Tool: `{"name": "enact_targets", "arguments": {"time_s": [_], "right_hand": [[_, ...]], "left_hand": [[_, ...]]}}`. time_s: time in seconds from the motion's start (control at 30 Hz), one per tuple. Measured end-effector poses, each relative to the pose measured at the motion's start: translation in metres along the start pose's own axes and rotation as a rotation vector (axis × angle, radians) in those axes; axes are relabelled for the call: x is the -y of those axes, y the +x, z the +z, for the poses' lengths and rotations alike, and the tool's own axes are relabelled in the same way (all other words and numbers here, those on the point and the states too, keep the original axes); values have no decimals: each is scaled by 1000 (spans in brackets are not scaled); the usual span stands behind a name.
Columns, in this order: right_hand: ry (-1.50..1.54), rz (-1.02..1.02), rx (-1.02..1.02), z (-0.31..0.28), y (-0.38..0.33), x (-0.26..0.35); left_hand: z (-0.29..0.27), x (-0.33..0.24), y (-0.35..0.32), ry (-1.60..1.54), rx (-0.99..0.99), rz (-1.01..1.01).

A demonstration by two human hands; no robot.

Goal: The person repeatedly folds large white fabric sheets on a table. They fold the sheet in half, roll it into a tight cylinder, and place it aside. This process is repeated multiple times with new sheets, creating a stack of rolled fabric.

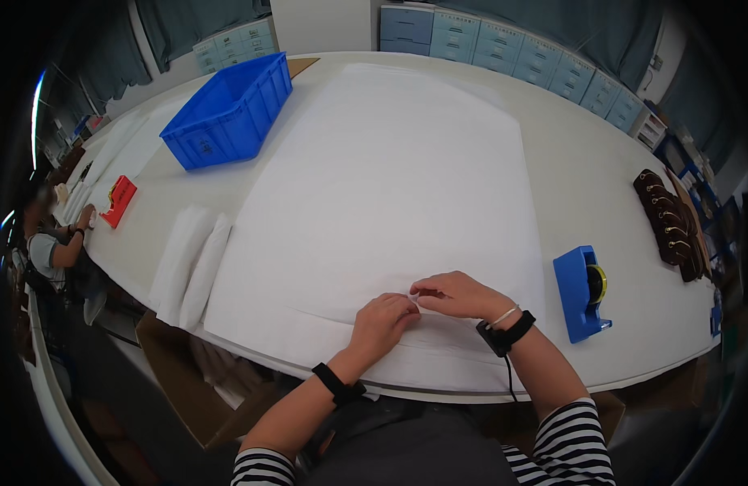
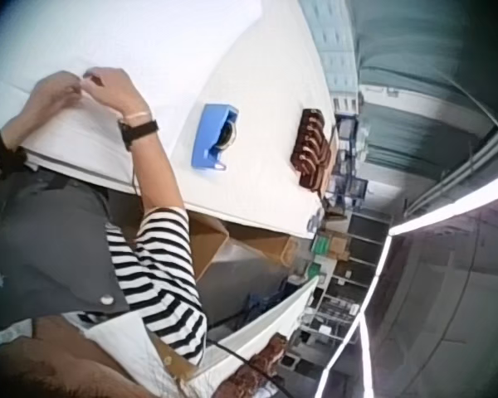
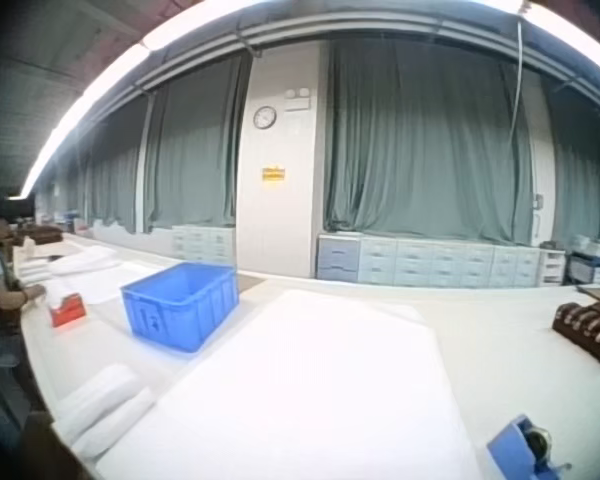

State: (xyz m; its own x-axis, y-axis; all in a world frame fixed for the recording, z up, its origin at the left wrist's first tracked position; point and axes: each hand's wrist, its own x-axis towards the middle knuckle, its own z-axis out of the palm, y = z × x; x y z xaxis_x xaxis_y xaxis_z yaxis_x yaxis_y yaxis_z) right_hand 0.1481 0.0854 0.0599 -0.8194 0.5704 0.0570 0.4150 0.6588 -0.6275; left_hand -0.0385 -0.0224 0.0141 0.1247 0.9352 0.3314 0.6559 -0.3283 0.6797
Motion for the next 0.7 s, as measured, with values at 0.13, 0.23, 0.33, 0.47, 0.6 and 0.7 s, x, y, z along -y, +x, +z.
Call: {"name": "enact_targets", "arguments": {"time_s": [0.13,0.23,0.33,0.47,0.6,0.7], "right_hand": [[-426,79,-115,-9,-41,-8],[-576,181,-105,-25,-60,-30],[-595,198,-165,-39,-82,-54],[-534,201,-168,-49,-85,-62],[-419,306,-206,-43,-85,-81],[-347,411,-222,-41,-88,-98]], "left_hand": [[-5,-7,8,93,65,61],[-23,10,1,330,65,182],[-57,42,2,427,80,162],[-117,76,8,644,182,35],[-156,114,10,772,249,-71],[-176,125,23,888,333,-161]]}}
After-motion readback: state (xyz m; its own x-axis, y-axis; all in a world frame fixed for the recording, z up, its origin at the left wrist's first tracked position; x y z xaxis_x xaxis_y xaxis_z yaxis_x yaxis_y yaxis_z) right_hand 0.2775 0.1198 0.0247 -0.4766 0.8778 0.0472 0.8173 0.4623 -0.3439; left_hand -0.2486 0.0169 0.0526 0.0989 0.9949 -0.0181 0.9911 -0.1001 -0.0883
